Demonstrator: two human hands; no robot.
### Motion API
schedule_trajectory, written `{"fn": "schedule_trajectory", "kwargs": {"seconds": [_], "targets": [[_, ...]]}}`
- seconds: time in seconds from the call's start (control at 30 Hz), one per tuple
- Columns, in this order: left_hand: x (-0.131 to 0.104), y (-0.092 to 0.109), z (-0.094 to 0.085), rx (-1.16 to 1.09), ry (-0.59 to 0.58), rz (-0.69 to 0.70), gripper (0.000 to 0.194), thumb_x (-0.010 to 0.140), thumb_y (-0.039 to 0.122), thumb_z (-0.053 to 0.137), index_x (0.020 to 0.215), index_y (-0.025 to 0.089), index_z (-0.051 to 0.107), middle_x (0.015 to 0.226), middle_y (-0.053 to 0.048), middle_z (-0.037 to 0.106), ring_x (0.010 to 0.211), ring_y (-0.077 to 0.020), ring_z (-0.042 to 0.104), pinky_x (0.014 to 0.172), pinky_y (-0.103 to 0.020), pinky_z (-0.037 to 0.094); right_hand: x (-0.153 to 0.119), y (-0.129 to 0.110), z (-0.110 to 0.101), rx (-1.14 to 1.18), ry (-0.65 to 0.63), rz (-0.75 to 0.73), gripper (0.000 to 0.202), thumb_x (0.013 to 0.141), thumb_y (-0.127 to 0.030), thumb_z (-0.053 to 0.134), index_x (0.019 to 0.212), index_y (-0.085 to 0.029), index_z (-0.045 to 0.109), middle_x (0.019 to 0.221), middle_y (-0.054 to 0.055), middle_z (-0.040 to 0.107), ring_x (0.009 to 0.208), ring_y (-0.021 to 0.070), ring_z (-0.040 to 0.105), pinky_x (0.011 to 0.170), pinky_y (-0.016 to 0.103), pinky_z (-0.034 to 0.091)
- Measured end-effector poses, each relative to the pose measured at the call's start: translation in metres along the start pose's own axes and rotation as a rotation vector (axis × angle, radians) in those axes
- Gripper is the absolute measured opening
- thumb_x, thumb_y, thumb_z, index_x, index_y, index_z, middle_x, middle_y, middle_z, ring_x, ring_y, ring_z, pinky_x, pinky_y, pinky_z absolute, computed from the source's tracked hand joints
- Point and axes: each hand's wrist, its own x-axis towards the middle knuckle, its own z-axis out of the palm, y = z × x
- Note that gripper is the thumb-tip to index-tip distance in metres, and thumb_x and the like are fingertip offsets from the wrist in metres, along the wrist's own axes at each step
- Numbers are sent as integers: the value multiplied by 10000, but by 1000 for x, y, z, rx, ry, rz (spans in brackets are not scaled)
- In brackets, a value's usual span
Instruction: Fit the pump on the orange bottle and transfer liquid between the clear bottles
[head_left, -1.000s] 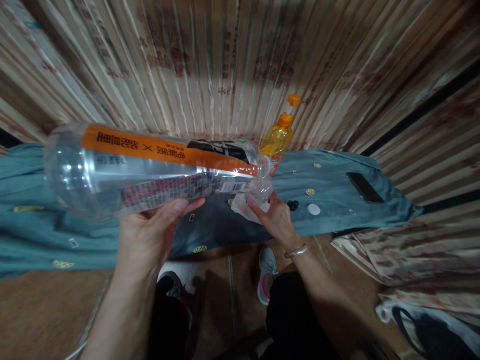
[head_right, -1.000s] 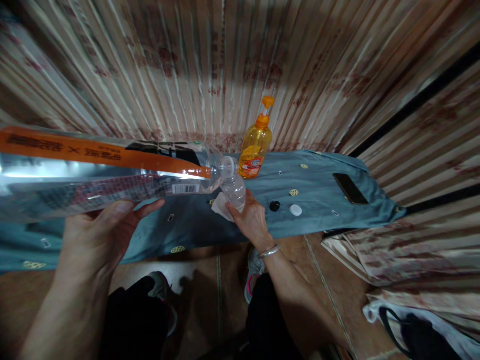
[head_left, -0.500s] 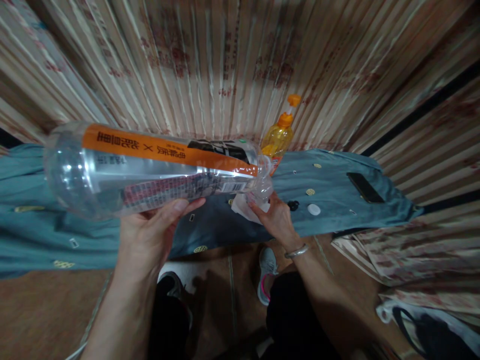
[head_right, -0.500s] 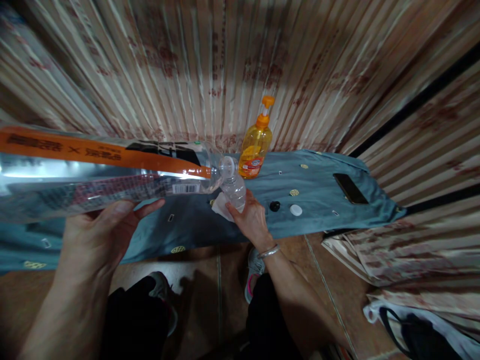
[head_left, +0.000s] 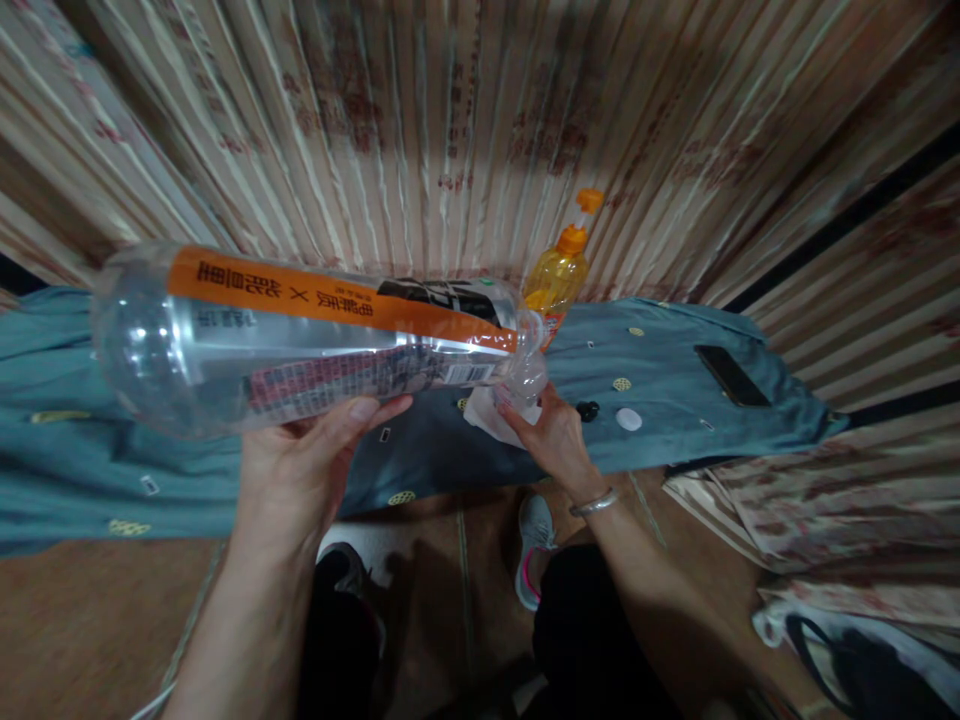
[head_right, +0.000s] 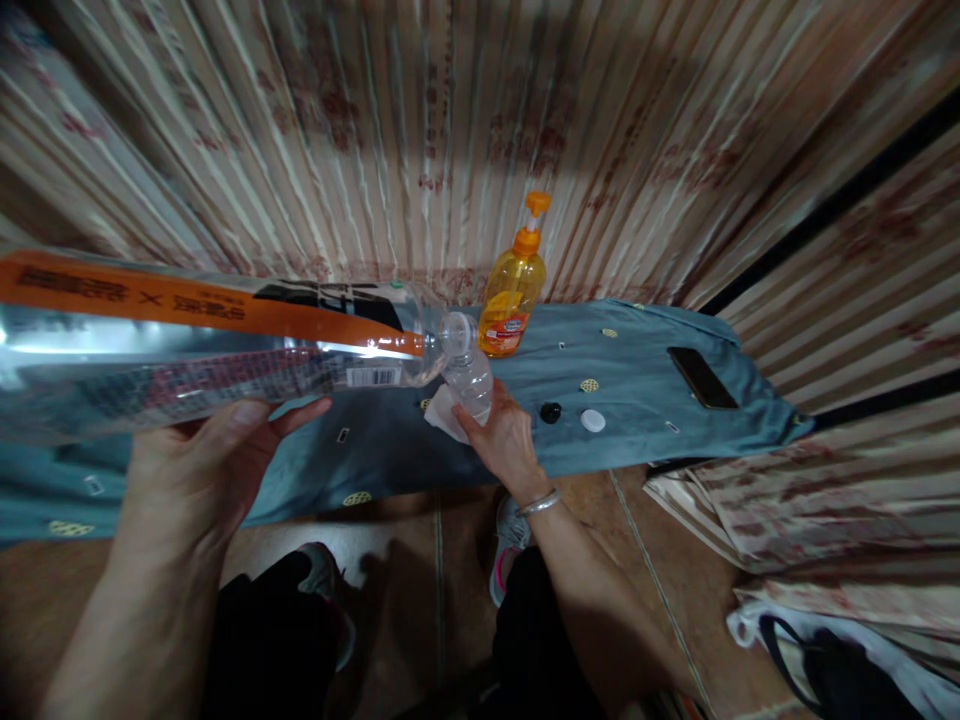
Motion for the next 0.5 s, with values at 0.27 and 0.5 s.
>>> {"fn": "schedule_trajectory", "kwargs": {"seconds": [0.27,0.5], "targets": [[1,0,4,-33,18,13,305,602,234,938,870,220,793,871,-56,804,872,-250,781,748,-398,697,0,2,1,19,18,-19,582,844,-566,659,1234,-136,632,1003,144,776,904,303,738,775,386,556],[-1,4,8,-55,65,-8,306,558,223,956,811,195,786,829,-53,790,826,-231,772,706,-366,698,0,1,1,2,17,-8,586,838,-531,667,1257,-123,624,1016,157,773,920,315,740,790,404,560]]}}
